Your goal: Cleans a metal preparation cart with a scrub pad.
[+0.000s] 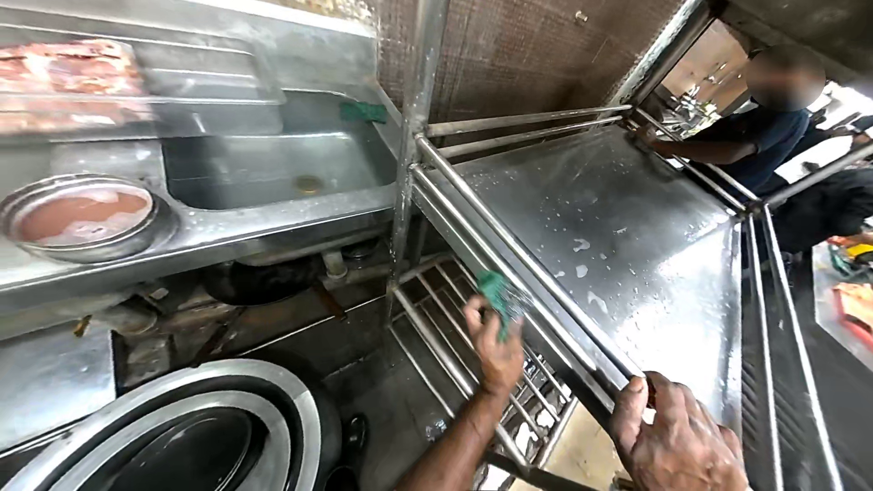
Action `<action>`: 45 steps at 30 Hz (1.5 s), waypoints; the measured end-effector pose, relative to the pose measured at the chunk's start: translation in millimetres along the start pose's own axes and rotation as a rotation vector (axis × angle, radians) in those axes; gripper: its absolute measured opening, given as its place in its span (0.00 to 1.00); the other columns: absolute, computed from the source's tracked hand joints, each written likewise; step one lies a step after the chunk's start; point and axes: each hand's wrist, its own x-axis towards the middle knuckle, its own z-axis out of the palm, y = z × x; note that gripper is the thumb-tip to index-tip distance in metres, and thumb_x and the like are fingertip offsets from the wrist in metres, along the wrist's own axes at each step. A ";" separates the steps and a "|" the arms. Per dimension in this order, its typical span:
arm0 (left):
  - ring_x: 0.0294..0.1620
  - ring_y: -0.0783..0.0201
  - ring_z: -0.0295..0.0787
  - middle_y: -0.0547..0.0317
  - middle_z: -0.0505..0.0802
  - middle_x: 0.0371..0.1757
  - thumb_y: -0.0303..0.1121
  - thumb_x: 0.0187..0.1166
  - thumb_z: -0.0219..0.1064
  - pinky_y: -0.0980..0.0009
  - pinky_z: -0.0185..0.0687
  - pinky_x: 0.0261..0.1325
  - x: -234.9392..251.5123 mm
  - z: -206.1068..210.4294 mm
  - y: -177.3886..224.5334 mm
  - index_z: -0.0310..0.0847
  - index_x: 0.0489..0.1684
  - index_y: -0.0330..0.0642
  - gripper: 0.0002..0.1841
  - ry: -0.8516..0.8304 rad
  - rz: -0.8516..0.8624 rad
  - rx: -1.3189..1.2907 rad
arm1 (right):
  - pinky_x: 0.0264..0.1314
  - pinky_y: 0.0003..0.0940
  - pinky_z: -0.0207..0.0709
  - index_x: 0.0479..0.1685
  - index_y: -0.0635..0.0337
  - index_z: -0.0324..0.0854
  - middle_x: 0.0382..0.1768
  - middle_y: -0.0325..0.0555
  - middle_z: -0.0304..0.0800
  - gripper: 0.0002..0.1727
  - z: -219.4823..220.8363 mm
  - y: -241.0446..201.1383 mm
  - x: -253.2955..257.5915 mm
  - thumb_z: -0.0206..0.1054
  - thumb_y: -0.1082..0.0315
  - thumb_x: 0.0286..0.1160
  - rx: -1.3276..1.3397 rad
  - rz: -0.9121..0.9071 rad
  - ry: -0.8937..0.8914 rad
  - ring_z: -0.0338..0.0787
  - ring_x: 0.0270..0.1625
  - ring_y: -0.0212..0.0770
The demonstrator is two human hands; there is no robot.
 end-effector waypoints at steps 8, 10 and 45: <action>0.58 0.62 0.88 0.46 0.88 0.56 0.30 0.68 0.71 0.68 0.89 0.61 -12.8 -15.2 -2.6 0.95 0.51 0.45 0.14 -0.147 0.227 0.046 | 0.25 0.47 0.72 0.29 0.57 0.88 0.24 0.47 0.90 0.29 -1.4 0.5 -0.2 0.48 0.46 0.82 0.025 -0.008 -0.023 0.89 0.25 0.47; 0.59 0.55 0.87 0.40 0.88 0.56 0.25 0.60 0.73 0.64 0.86 0.63 35.4 -16.7 -15.6 0.94 0.39 0.33 0.11 -0.030 0.155 0.119 | 0.25 0.46 0.73 0.30 0.57 0.89 0.24 0.47 0.90 0.29 -0.4 -3.0 1.9 0.49 0.47 0.82 0.039 -0.007 -0.016 0.89 0.25 0.48; 0.59 0.44 0.87 0.36 0.89 0.56 0.32 0.75 0.76 0.45 0.80 0.67 165.7 -62.9 -25.2 0.90 0.41 0.27 0.12 -0.247 0.010 0.464 | 0.25 0.42 0.68 0.19 0.49 0.85 0.19 0.39 0.86 0.28 13.2 -17.1 5.1 0.51 0.43 0.77 0.048 0.178 0.175 0.84 0.22 0.42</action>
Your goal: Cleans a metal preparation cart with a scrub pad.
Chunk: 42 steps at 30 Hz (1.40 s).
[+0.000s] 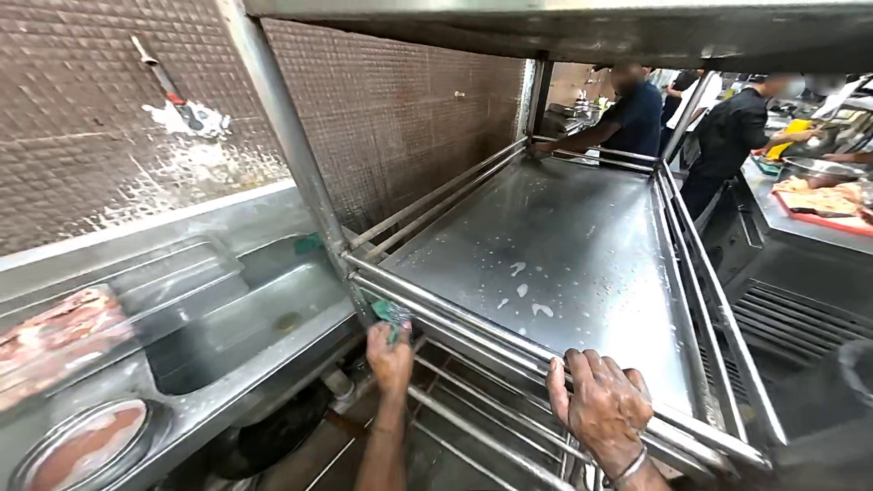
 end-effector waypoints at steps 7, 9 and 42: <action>0.30 0.66 0.88 0.51 0.92 0.39 0.27 0.81 0.66 0.70 0.84 0.27 -70.6 -23.7 7.8 0.86 0.51 0.29 0.10 -0.058 -0.331 -0.498 | 0.24 0.44 0.70 0.24 0.52 0.88 0.22 0.43 0.88 0.29 -5.8 4.4 -0.2 0.50 0.43 0.80 0.020 -0.060 -0.075 0.87 0.24 0.46; 0.25 0.66 0.89 0.54 0.92 0.34 0.27 0.85 0.61 0.70 0.86 0.20 -68.8 -40.1 21.3 0.83 0.54 0.30 0.10 -0.020 -0.409 -0.687 | 0.24 0.46 0.71 0.25 0.52 0.88 0.22 0.44 0.89 0.30 -9.3 4.5 1.7 0.48 0.42 0.80 0.037 -0.043 -0.139 0.88 0.25 0.46; 0.59 0.49 0.92 0.46 0.86 0.71 0.34 0.86 0.62 0.51 0.95 0.55 81.0 -34.2 100.1 0.72 0.81 0.42 0.24 -0.703 -0.115 -1.080 | 0.30 0.33 0.90 0.40 0.52 0.88 0.30 0.36 0.95 0.11 99.0 -139.3 215.3 0.81 0.63 0.61 1.086 0.221 -0.671 0.94 0.29 0.33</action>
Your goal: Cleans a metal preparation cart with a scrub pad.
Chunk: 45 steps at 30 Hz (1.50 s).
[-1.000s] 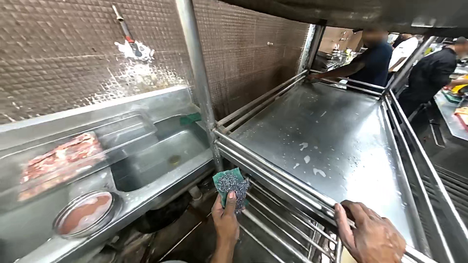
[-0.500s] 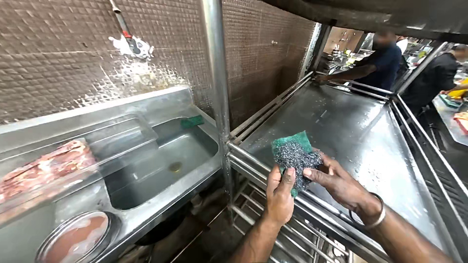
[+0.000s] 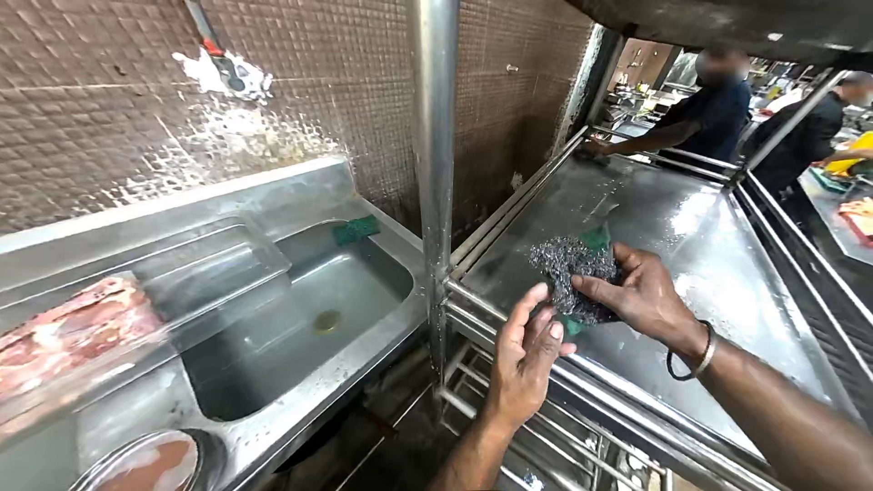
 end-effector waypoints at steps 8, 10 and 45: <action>0.39 0.57 0.96 0.52 0.97 0.40 0.38 0.87 0.63 0.63 0.95 0.43 -15.3 -89.1 9.7 0.91 0.51 0.41 0.12 0.314 0.324 0.332 | 0.56 0.56 0.86 0.62 0.63 0.78 0.59 0.56 0.87 0.29 60.9 86.2 32.8 0.79 0.68 0.56 -0.520 -0.179 -0.290 0.91 0.55 0.55; 0.43 0.59 0.95 0.55 0.96 0.43 0.34 0.85 0.63 0.66 0.93 0.43 -9.3 -109.0 24.7 0.90 0.50 0.42 0.10 0.463 0.315 0.363 | 0.80 0.54 0.73 0.72 0.59 0.78 0.80 0.53 0.76 0.29 84.0 106.3 26.6 0.72 0.68 0.66 -0.497 -0.360 -0.462 0.79 0.79 0.52; 0.23 0.71 0.86 0.65 0.87 0.28 0.53 0.84 0.62 0.70 0.88 0.27 119.7 -103.8 34.1 0.74 0.55 0.35 0.25 0.575 0.606 0.962 | 0.78 0.56 0.74 0.78 0.59 0.76 0.81 0.64 0.70 0.28 117.5 176.3 173.6 0.67 0.58 0.81 -0.574 -0.064 -0.264 0.77 0.79 0.61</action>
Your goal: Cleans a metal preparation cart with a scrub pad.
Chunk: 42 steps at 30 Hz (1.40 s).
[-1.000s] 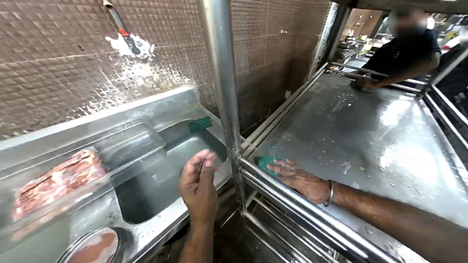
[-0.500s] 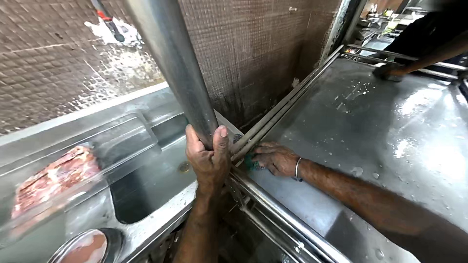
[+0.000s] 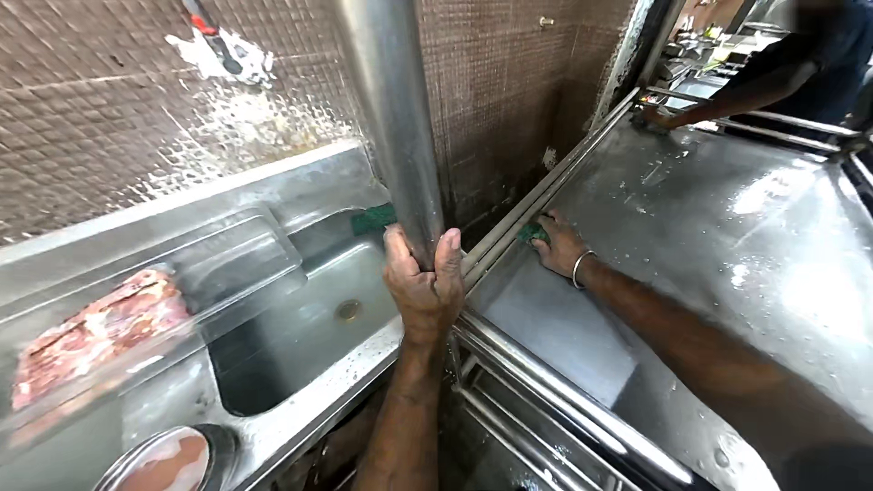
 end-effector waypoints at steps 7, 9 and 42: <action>0.26 0.73 0.88 0.66 0.88 0.30 0.50 0.84 0.63 0.70 0.89 0.30 -0.2 -1.4 -0.8 0.75 0.56 0.37 0.22 -0.013 0.011 -0.036 | 0.75 0.54 0.78 0.68 0.57 0.86 0.68 0.53 0.89 0.21 -1.6 -82.6 -69.4 0.69 0.60 0.79 0.064 -0.297 -0.178 0.88 0.71 0.52; 0.26 0.73 0.88 0.67 0.88 0.30 0.52 0.84 0.64 0.71 0.89 0.30 0.7 -2.9 -0.5 0.75 0.56 0.38 0.24 -0.016 0.006 -0.037 | 0.78 0.48 0.77 0.66 0.56 0.88 0.69 0.48 0.89 0.18 -9.0 -108.7 -100.7 0.69 0.65 0.78 0.107 -0.469 -0.230 0.85 0.74 0.47; 0.24 0.74 0.86 0.68 0.87 0.30 0.50 0.84 0.64 0.72 0.89 0.29 0.7 -2.7 -1.5 0.73 0.57 0.37 0.23 -0.033 0.032 -0.052 | 0.76 0.62 0.74 0.65 0.65 0.84 0.66 0.63 0.87 0.18 -16.8 25.9 16.6 0.61 0.65 0.85 -0.098 0.034 -0.142 0.85 0.71 0.63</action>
